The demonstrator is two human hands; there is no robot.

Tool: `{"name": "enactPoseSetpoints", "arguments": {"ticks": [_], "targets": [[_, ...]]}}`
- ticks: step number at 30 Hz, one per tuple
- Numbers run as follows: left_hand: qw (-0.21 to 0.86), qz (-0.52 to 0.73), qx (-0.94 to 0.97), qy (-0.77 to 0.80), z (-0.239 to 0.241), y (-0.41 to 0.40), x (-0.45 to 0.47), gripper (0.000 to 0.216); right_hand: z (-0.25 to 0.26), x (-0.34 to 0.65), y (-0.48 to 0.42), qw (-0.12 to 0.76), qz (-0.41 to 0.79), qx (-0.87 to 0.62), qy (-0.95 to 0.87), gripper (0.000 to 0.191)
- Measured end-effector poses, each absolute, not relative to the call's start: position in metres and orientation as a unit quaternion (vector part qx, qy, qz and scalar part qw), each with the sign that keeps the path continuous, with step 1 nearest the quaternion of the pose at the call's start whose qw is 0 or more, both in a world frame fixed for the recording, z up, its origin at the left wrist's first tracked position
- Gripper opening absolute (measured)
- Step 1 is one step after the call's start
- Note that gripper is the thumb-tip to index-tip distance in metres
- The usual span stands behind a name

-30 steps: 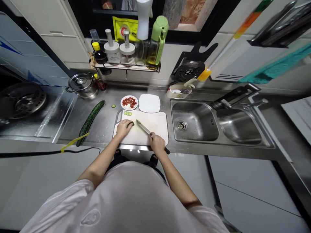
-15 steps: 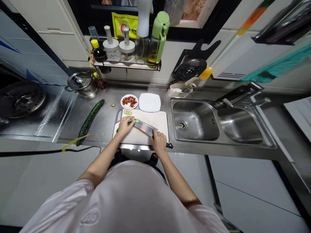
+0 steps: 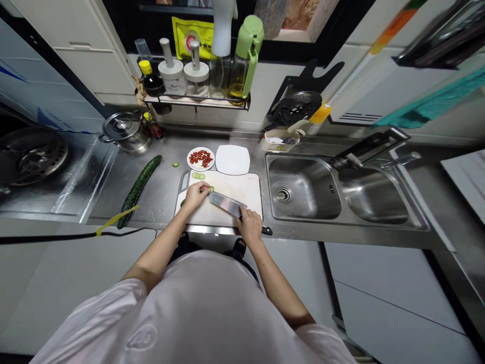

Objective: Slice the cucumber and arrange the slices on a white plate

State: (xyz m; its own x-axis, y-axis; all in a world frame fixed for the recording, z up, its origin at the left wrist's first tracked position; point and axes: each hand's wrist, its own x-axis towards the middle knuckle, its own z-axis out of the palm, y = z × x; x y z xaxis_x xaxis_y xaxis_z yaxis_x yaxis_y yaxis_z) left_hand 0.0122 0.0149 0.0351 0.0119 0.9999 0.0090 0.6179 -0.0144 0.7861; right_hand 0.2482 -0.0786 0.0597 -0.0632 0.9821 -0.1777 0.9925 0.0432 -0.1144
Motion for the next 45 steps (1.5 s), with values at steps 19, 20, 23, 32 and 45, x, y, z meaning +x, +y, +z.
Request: {"name": "enactPoseSetpoints", "arguments": {"ticks": [19,20,23,32,45], "targets": [[0.205,0.24,0.545,0.777,0.002,0.076,0.004,0.017,0.047,0.259,-0.079,0.012,-0.123,0.708,0.695,0.042],[0.201,0.234,0.547,0.778,0.002,0.078,0.004,0.017,0.047,0.259,-0.079,0.013,-0.124,0.709,0.694,0.042],[0.192,0.219,0.555,0.779,0.001,0.081,0.005,0.019,0.047,0.259,-0.078,0.012,-0.123,0.71,0.693,0.042],[0.158,0.207,0.611,0.748,0.003,0.078,0.002,0.019,0.049,0.26,-0.08,0.019,-0.136,0.711,0.689,0.041],[0.144,0.173,0.666,0.711,-0.002,0.077,-0.002,0.028,0.048,0.261,-0.079,0.008,-0.137,0.711,0.689,0.04]]}}
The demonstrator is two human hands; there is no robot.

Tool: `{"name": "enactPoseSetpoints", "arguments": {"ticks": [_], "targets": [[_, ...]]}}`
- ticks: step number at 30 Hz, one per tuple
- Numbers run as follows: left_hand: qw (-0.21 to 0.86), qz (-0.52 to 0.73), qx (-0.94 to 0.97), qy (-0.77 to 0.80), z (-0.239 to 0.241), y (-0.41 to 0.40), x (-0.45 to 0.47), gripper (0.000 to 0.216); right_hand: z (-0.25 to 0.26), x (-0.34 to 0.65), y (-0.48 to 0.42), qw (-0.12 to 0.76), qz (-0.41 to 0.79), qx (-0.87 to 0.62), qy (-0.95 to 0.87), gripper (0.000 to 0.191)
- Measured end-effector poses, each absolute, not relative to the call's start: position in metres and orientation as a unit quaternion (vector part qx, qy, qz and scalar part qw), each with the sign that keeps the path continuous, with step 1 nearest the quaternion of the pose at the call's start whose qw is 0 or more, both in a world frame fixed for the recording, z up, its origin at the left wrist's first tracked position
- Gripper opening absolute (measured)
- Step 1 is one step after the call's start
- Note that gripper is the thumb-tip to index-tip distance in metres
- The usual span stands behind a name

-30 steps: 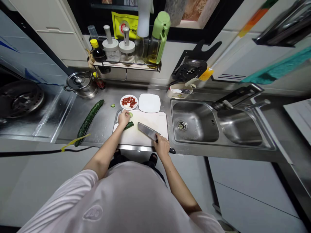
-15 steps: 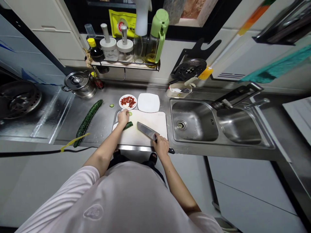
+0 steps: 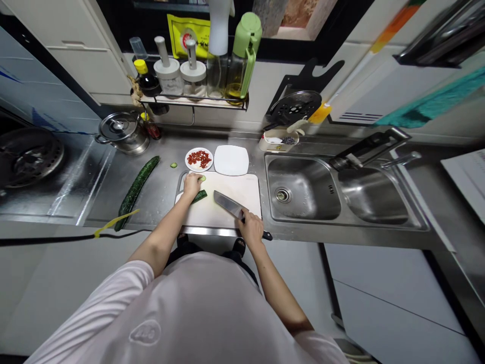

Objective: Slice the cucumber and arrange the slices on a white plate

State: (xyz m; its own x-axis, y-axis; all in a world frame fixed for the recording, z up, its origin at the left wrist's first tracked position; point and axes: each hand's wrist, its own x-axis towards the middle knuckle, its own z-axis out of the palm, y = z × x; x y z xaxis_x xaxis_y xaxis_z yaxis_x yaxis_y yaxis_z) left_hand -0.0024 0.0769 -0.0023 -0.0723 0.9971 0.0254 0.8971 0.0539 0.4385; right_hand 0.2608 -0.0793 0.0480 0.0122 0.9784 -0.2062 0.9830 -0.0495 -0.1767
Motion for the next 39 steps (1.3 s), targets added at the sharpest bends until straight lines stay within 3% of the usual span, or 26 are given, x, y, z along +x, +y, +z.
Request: {"name": "enactPoseSetpoints", "arguments": {"ticks": [29,39], "targets": [[0.135,0.173,0.7,0.68,-0.012,0.085,-0.009,0.027,0.046,0.262,-0.079,-0.016,-0.142,0.713,0.686,0.039],[0.123,0.27,0.625,0.722,-0.002,0.065,-0.014,0.022,0.043,0.261,-0.075,-0.049,-0.188,0.722,0.664,0.034]]}}
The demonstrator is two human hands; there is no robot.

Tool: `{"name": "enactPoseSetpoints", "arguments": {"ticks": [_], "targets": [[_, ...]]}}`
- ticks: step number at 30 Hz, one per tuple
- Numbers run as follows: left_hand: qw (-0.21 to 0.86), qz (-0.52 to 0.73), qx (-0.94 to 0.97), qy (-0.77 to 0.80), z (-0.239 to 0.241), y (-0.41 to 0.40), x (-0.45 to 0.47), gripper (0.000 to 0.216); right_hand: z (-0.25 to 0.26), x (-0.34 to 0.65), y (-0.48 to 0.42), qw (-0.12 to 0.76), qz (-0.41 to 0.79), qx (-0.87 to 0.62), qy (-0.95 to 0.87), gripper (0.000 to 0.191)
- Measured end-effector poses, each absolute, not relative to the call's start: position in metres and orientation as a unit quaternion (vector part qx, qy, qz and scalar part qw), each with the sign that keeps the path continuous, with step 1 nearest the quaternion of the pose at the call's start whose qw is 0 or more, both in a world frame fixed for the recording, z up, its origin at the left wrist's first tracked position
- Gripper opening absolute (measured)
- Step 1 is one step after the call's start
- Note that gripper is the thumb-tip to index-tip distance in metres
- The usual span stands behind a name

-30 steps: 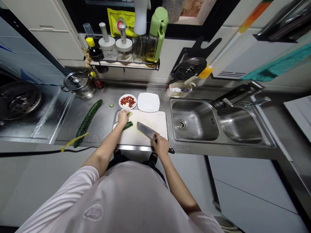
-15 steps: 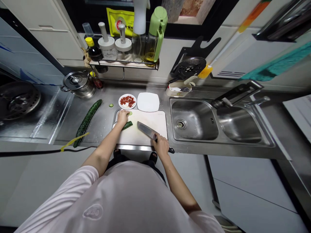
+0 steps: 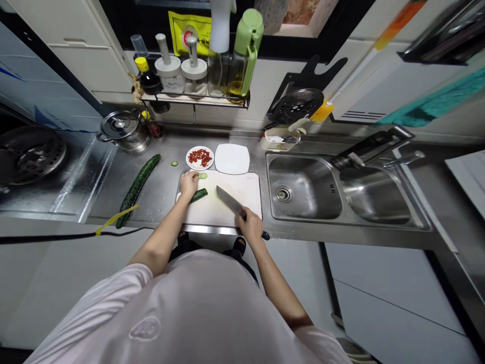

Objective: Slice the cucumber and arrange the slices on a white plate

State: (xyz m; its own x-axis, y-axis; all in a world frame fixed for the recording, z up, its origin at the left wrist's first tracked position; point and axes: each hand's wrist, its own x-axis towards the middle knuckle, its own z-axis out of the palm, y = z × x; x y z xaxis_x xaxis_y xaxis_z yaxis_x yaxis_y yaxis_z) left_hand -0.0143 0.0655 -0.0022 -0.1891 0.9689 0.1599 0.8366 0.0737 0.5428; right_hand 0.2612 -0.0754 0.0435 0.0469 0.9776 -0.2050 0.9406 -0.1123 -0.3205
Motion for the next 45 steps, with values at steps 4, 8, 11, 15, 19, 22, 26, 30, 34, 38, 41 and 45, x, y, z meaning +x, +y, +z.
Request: {"name": "enactPoseSetpoints", "arguments": {"ticks": [4,8,11,15,19,22,26,30,34,38,41,45], "targets": [[0.12,0.293,0.627,0.712,0.001,0.043,-0.021,0.022,0.047,0.257,-0.073,0.064,0.191,-0.735,-0.647,0.034],[0.119,0.298,0.638,0.7,0.002,0.025,-0.026,0.021,0.05,0.253,-0.069,0.057,0.203,-0.74,-0.638,0.037],[0.121,0.292,0.659,0.683,0.003,0.014,-0.027,0.022,0.053,0.249,-0.066,0.04,0.224,-0.735,-0.639,0.037],[0.12,0.287,0.681,0.663,0.007,0.004,-0.024,0.025,0.059,0.24,-0.059,0.007,0.243,-0.708,-0.663,0.036],[0.119,0.284,0.701,0.644,0.011,-0.001,-0.022,0.027,0.066,0.228,-0.053,-0.032,0.242,-0.68,-0.691,0.037],[0.122,0.279,0.713,0.631,0.012,-0.002,-0.021,0.028,0.072,0.218,-0.049,-0.055,0.238,-0.661,-0.709,0.035],[0.125,0.277,0.723,0.62,0.012,-0.002,-0.02,0.028,0.078,0.208,-0.045,-0.072,0.241,-0.643,-0.723,0.032],[0.135,0.273,0.729,0.613,0.013,-0.002,-0.017,0.028,0.08,0.2,-0.044,-0.076,0.251,-0.633,-0.729,0.032],[0.151,0.257,0.741,0.602,0.013,-0.002,-0.013,0.029,0.08,0.194,-0.043,-0.084,0.25,-0.622,-0.738,0.03],[0.162,0.243,0.747,0.598,0.011,-0.001,-0.013,0.03,0.082,0.19,-0.043,-0.096,0.251,-0.616,-0.741,0.029],[0.164,0.239,0.747,0.598,0.009,-0.001,-0.013,0.03,0.083,0.189,-0.042,-0.102,0.256,-0.613,-0.741,0.03],[0.16,0.239,0.746,0.6,0.008,-0.001,-0.013,0.029,0.082,0.188,-0.042,-0.099,0.263,-0.609,-0.742,0.029]]}}
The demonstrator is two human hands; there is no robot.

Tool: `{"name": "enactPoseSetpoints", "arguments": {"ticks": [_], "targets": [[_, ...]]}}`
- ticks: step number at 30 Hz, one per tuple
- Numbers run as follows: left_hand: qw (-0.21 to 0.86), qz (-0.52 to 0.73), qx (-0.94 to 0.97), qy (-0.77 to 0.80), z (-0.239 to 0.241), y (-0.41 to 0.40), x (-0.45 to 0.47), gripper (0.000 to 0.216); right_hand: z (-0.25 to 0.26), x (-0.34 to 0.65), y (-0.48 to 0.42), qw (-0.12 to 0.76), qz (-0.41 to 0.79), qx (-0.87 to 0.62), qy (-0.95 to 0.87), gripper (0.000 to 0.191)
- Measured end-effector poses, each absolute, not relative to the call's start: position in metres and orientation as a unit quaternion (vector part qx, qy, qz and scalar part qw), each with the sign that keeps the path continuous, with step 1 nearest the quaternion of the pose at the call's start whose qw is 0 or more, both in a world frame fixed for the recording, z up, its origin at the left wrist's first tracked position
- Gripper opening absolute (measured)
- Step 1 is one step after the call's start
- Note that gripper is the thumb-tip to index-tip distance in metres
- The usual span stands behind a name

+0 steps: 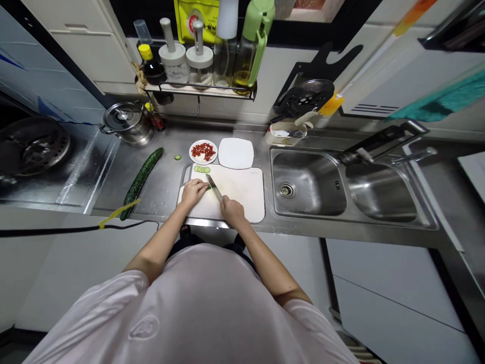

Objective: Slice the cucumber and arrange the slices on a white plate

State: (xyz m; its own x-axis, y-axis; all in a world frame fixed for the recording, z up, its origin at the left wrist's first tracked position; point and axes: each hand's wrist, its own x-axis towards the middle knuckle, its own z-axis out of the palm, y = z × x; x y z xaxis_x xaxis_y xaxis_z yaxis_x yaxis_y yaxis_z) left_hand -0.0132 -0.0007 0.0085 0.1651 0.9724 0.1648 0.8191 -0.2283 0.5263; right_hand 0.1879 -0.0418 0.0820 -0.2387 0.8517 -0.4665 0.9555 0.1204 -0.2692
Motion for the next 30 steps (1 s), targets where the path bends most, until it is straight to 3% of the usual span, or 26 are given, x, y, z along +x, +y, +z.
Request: {"name": "enactPoseSetpoints", "arguments": {"ticks": [30], "targets": [[0.168,0.246,0.752,0.589,0.009,0.0,-0.013,0.027,0.08,0.198,-0.053,0.118,-0.277,0.586,0.753,0.026]]}}
